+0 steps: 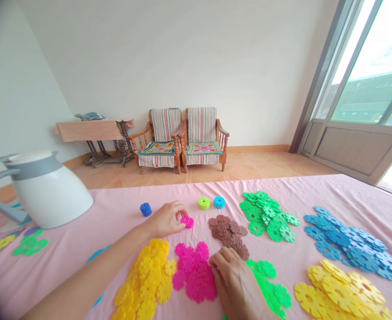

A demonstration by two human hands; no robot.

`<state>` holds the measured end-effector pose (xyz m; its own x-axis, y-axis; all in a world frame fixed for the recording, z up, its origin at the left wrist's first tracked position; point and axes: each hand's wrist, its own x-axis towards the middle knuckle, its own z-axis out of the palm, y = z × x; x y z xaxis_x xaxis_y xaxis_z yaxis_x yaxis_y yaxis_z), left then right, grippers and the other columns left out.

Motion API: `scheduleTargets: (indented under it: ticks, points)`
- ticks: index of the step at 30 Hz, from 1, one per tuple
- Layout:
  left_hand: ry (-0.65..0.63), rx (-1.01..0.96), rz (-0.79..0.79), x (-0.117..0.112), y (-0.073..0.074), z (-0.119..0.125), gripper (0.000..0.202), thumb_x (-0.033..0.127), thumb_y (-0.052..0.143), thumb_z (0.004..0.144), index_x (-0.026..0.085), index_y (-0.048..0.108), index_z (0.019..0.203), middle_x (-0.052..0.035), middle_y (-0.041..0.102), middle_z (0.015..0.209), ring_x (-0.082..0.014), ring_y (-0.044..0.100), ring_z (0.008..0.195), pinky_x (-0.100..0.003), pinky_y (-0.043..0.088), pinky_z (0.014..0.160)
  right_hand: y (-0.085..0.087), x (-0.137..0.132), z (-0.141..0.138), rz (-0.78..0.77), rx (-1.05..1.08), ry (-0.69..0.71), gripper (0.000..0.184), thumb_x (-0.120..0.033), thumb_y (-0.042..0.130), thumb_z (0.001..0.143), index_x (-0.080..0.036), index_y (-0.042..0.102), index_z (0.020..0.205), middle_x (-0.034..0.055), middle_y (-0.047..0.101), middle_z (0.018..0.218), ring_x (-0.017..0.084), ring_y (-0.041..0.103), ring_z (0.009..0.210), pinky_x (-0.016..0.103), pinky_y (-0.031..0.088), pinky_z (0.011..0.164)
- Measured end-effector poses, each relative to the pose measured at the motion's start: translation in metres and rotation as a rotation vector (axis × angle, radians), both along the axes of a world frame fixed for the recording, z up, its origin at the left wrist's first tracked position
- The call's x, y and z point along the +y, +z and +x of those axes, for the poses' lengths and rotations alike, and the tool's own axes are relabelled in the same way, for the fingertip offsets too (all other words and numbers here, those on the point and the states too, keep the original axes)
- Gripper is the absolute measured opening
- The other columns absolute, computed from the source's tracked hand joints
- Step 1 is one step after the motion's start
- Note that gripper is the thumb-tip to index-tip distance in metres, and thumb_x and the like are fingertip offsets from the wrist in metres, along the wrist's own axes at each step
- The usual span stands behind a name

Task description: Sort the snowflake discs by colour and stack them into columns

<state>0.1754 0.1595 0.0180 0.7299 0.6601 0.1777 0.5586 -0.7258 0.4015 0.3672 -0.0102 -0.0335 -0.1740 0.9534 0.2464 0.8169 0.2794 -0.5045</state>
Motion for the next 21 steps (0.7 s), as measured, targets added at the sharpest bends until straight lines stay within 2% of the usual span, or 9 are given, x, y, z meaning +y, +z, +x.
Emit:
scheduleTargets:
  ticks: [6, 11, 15, 19, 21]
  points:
    - [-0.001, 0.019, -0.015, 0.009, -0.011, 0.01, 0.019, 0.021, 0.068, 0.064, 0.017, 0.065, 0.083, -0.0011, 0.058, 0.08, -0.0153, 0.056, 0.071, -0.022, 0.041, 0.062, 0.003, -0.001, 0.0, 0.003, -0.006, -0.003, 0.027, -0.025, 0.032, 0.095, -0.022, 0.058, 0.085, 0.0032, 0.057, 0.083, 0.017, 0.055, 0.079, 0.028, 0.042, 0.068]
    - [-0.013, 0.04, -0.023, 0.012, -0.015, 0.012, 0.016, 0.021, 0.068, 0.065, 0.018, 0.066, 0.081, -0.0009, 0.059, 0.077, -0.0158, 0.057, 0.072, -0.022, 0.041, 0.063, 0.004, 0.0, 0.0, 0.018, -0.007, 0.004, 0.026, -0.023, 0.034, 0.094, -0.021, 0.058, 0.085, 0.0034, 0.058, 0.084, 0.017, 0.055, 0.079, 0.028, 0.042, 0.068]
    - [-0.013, 0.043, -0.029, 0.011, -0.013, 0.012, 0.015, 0.02, 0.067, 0.065, 0.017, 0.066, 0.08, -0.0013, 0.059, 0.077, -0.0164, 0.057, 0.073, -0.023, 0.041, 0.064, 0.003, 0.0, 0.0, 0.011, -0.012, 0.006, 0.026, -0.023, 0.033, 0.095, -0.021, 0.058, 0.087, 0.0037, 0.058, 0.085, 0.017, 0.055, 0.079, 0.028, 0.042, 0.069]
    - [-0.007, 0.025, -0.022, 0.004, -0.004, 0.006, 0.023, 0.021, 0.067, 0.066, 0.018, 0.064, 0.089, -0.0023, 0.06, 0.085, -0.017, 0.057, 0.077, -0.024, 0.042, 0.069, 0.003, 0.0, 0.0, 0.015, -0.017, 0.001, 0.027, -0.024, 0.033, 0.095, -0.021, 0.058, 0.086, 0.0034, 0.058, 0.083, 0.017, 0.055, 0.079, 0.028, 0.042, 0.068]
    - [-0.034, 0.037, -0.027, -0.002, 0.001, 0.0, 0.016, 0.02, 0.066, 0.067, 0.018, 0.064, 0.082, -0.0015, 0.06, 0.082, -0.0165, 0.057, 0.076, -0.024, 0.041, 0.068, 0.003, 0.0, 0.0, 0.025, -0.012, 0.0, 0.026, -0.023, 0.034, 0.094, -0.022, 0.058, 0.085, 0.0031, 0.058, 0.083, 0.016, 0.056, 0.078, 0.028, 0.042, 0.067]
